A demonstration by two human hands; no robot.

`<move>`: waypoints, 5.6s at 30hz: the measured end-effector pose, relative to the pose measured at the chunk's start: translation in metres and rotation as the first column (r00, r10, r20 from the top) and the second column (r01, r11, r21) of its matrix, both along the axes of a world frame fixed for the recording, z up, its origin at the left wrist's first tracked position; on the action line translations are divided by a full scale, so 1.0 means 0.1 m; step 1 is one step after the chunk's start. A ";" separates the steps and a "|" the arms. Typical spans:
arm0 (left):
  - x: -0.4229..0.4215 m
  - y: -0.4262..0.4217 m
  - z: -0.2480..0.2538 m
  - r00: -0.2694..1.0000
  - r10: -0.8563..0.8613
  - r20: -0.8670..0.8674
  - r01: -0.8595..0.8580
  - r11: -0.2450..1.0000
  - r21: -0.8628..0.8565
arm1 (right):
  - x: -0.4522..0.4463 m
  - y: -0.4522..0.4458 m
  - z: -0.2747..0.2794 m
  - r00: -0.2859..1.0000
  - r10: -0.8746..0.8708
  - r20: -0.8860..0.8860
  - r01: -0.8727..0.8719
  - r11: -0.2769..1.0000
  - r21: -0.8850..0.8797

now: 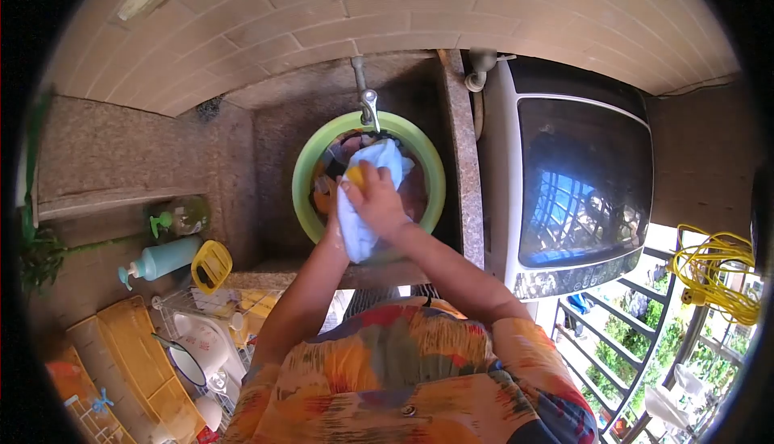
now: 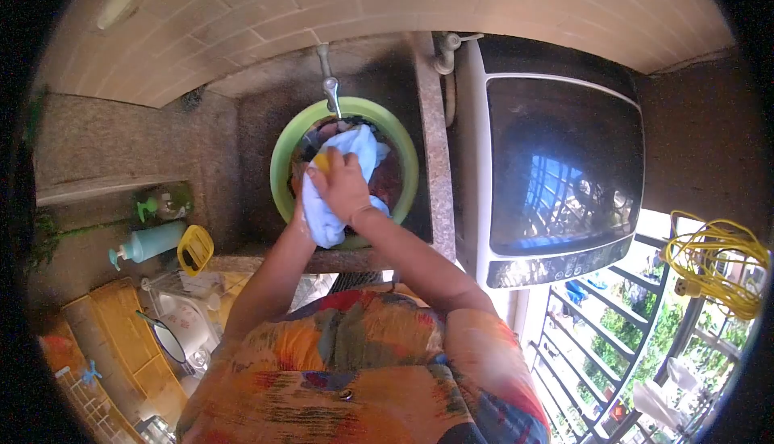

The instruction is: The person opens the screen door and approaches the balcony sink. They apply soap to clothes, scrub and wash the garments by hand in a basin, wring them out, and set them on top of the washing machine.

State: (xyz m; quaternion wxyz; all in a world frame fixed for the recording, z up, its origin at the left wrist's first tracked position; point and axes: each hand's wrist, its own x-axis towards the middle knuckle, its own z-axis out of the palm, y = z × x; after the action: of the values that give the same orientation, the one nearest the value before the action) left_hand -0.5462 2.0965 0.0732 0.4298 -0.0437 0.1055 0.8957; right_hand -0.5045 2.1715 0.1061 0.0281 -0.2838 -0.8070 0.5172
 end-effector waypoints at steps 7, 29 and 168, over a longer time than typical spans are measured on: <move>-0.04 -0.06 0.00 0.998 0.027 -0.052 -0.032 0.994 -0.106 | 0.09 -0.10 -0.30 0.946 -0.174 -0.273 0.033 0.891 -0.453; 0.06 0.21 0.20 0.997 -0.071 -0.002 0.069 0.977 -0.201 | 0.26 -0.29 0.59 0.830 0.436 -0.348 -0.277 0.863 0.421; -0.24 -0.24 -0.04 0.926 -0.288 0.244 0.377 0.725 -0.577 | 0.03 0.48 0.37 0.764 0.263 -0.589 -0.560 0.725 -0.402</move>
State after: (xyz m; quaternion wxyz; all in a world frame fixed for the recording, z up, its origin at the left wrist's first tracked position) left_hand -0.5706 2.0729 0.0692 0.5519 -0.2228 0.3667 0.7150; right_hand -0.5013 2.2191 0.1430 0.0290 0.0561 -0.6286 0.7752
